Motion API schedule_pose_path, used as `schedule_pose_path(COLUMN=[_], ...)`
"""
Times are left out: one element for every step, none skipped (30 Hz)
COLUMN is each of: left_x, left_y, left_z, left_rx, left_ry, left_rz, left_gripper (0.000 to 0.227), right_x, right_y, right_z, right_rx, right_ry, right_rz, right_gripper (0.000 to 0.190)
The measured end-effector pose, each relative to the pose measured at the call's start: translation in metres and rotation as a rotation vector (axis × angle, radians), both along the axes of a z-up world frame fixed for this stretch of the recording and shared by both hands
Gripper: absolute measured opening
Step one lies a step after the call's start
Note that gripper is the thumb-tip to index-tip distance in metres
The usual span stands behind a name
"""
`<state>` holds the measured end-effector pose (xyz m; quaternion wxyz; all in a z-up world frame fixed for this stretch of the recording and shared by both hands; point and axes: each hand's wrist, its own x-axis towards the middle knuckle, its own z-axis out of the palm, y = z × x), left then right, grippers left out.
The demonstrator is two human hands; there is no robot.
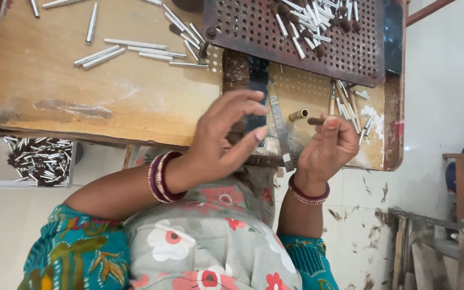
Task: Checking and assembling small metal tubes into a template or using a thin rod to clear them.
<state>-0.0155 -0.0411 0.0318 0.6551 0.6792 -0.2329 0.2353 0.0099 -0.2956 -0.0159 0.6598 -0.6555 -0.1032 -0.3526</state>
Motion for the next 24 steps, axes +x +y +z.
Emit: schedule_pose_path(left_x=[-0.002,-0.005,-0.007,-0.008,-0.009,-0.011,-0.013,-0.015,-0.016,-0.017,-0.018,-0.019,-0.019,-0.019,-0.020,-0.020,-0.020,-0.020,-0.020,-0.020,-0.019,-0.019,-0.019,-0.020], left_y=[-0.008,-0.016,-0.023,-0.031,-0.038,-0.041,-0.045,-0.048,-0.050,-0.051,-0.052,-0.054,-0.056,-0.057,-0.059,-0.060,-0.061,-0.060,-0.059,-0.058,-0.056,-0.055,-0.053,-0.053], left_z=[0.000,0.001,-0.001,-0.003,-0.005,-0.007,-0.010,-0.012,-0.012,-0.012,-0.012,-0.013,-0.014,-0.015,-0.016,-0.016,-0.017,-0.016,-0.015,-0.014,-0.011,-0.008,-0.006,-0.007], left_rx=[-0.015,-0.030,-0.027,-0.057,-0.087,-0.084,-0.086,-0.088,-0.086,-0.086,-0.087,-0.085,-0.099,-0.112,-0.111,-0.105,-0.099,-0.098,-0.086,-0.073,-0.072,-0.060,-0.046,-0.044], left_ry=[0.016,0.031,0.032,0.060,0.087,0.086,0.121,0.157,0.155,0.174,0.196,0.195,0.183,0.172,0.170,0.158,0.146,0.145,0.129,0.112,0.110,0.083,0.059,0.060], left_rz=[-0.057,-0.113,-0.111,-0.166,-0.223,-0.223,-0.256,-0.289,-0.290,-0.314,-0.337,-0.338,-0.341,-0.345,-0.344,-0.318,-0.292,-0.291,-0.262,-0.234,-0.230,-0.220,-0.213,-0.211], left_gripper=[0.020,0.026,0.026,0.027,0.029,0.029,0.025,0.024,0.024,0.022,0.022,0.022,0.021,0.021,0.021,0.020,0.019,0.019,0.018,0.017,0.017,0.017,0.017,0.017], right_x=[-0.010,-0.020,-0.027,-0.034,-0.040,-0.043,-0.046,-0.049,-0.049,-0.050,-0.051,-0.052,-0.053,-0.054,-0.053,-0.053,-0.053,-0.052,-0.051,-0.050,-0.051,-0.051,-0.054,-0.055], right_y=[0.011,0.022,0.028,0.034,0.040,0.044,0.048,0.052,0.051,0.050,0.049,0.051,0.053,0.056,0.053,0.051,0.049,0.053,0.058,0.062,0.054,0.045,0.036,0.032], right_z=[0.002,0.005,0.005,0.005,0.005,0.006,0.008,0.010,0.007,0.005,0.002,0.004,0.005,0.007,0.004,0.002,-0.001,0.011,0.022,0.034,0.028,0.023,0.017,0.012], right_rx=[0.127,0.255,0.258,0.255,0.252,0.256,0.243,0.229,0.231,0.212,0.193,0.195,0.161,0.126,0.127,0.107,0.086,0.087,0.112,0.135,0.136,-0.006,-0.145,-0.143], right_ry=[-0.007,-0.014,-0.013,-0.023,-0.036,-0.037,-0.036,-0.036,-0.038,-0.040,-0.041,-0.042,-0.038,-0.035,-0.036,-0.053,-0.069,-0.071,-0.014,0.042,0.040,0.036,0.036,0.036], right_rz=[0.047,0.093,0.095,0.124,0.150,0.151,0.138,0.126,0.125,0.127,0.128,0.127,0.119,0.111,0.112,0.133,0.154,0.155,0.203,0.252,0.256,0.260,0.262,0.264], right_gripper=[0.019,0.020,0.020,0.022,0.024,0.024,0.024,0.025,0.025,0.026,0.026,0.026,0.028,0.029,0.029,0.029,0.028,0.028,0.032,0.042,0.042,0.044,0.047,0.047])
